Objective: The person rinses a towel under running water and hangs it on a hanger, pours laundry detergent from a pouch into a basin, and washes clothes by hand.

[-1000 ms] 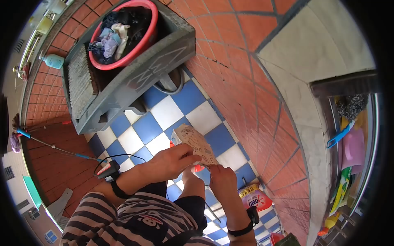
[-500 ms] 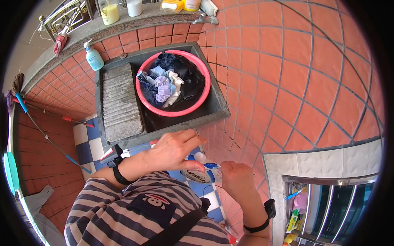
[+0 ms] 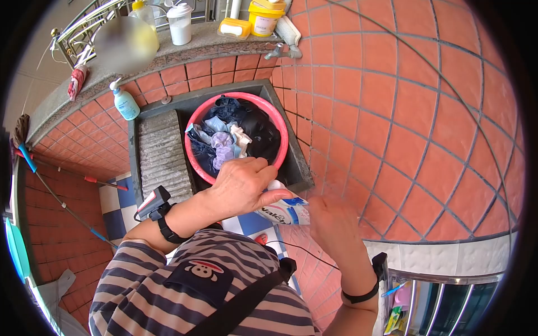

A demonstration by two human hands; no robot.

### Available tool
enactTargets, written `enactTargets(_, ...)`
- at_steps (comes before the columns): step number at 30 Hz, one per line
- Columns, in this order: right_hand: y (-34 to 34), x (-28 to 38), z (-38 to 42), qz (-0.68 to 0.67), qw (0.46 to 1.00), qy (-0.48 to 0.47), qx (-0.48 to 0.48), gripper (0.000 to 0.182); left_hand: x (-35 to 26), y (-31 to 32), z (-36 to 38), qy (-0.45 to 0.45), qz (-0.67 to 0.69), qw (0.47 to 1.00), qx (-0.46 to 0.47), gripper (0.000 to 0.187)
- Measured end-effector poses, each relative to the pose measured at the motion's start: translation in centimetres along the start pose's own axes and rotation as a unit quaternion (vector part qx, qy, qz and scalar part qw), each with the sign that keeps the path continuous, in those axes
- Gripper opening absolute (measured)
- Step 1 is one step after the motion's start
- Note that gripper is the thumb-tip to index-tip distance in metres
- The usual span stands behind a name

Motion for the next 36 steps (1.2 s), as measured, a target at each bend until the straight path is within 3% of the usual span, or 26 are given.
enactTargets(5, -1.4, -1.3, -2.5, 0.011, 1.000, -0.012, -0.008, 0.010, 0.0, -3.1, -1.2, 0.032, 0.093, 0.995, -0.025, 0.042)
enactTargets(7, -2.0, -0.7, -3.5, 0.013, 0.997, -0.069, -0.026, 0.007, 0.4, -1.9, -1.3, 0.065, 0.114, 0.991, 0.038, 0.039)
enactTargets(9, -1.6, -0.9, -4.0, 0.011, 0.998, -0.064, -0.004, 0.008, 0.7, -2.4, -1.9, 0.089, 0.120, 0.989, 0.018, 0.032)
enactTargets(14, -1.1, -0.8, -5.6, 0.011, 0.997, -0.076, 0.026, 0.008, 3.2, -2.2, -3.3, 0.001, 0.118, 0.993, 0.013, 0.022)
enactTargets(21, -0.3, -0.7, -7.1, 0.013, 0.996, -0.077, 0.048, 0.008, 6.3, -2.9, -4.5, -0.094, 0.109, 0.988, -0.049, 0.026)
enactTargets(23, 0.0, -0.8, -7.2, 0.014, 0.995, -0.078, 0.061, 0.008, 8.7, -4.3, -4.9, -0.153, 0.196, 0.963, -0.100, 0.034)
enactTargets(25, -0.1, -1.4, -7.2, 0.014, 0.996, -0.057, 0.065, 0.008, 12.6, -2.8, -4.3, -0.272, 0.313, 0.908, -0.063, 0.047)
enactTargets(27, -0.9, -1.5, -7.2, 0.008, 0.997, -0.035, 0.072, 0.009, 16.5, 2.4, -2.9, -0.349, 0.360, 0.864, -0.043, 0.050)
enactTargets(29, -1.9, -1.4, -7.6, 0.001, 0.997, -0.017, 0.078, 0.011, 20.1, 11.0, 0.3, -0.367, 0.351, 0.861, 0.027, 0.049)
enactTargets(31, -2.8, -1.2, -8.5, 0.010, 0.996, -0.009, 0.093, 0.015, 20.1, 19.4, 4.7, -0.443, 0.489, 0.747, 0.078, 0.048)
enactTargets(33, -3.9, -0.5, -10.1, 0.009, 0.994, -0.001, 0.107, 0.016, 20.2, 24.2, 7.3, -0.477, 0.552, 0.682, 0.038, 0.047)
enactTargets(35, -3.4, -0.4, -11.9, 0.008, 0.992, 0.009, 0.122, 0.017, 17.5, 22.4, 6.4, -0.471, 0.589, 0.656, -0.030, 0.055)
enactTargets(36, -3.1, -0.8, -13.1, 0.023, 0.991, 0.021, 0.128, 0.017, 17.0, 22.7, 6.5, -0.479, 0.576, 0.662, -0.015, 0.053)
Point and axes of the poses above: each hand's wrist, its own z-axis away from the middle knuckle, its own y-axis out of the palm, x = y × z, the point moved 9 cm from there along -z, towards the middle knuckle, and after that the axes turned 11 degrees about -y, right-handed, at the moved point
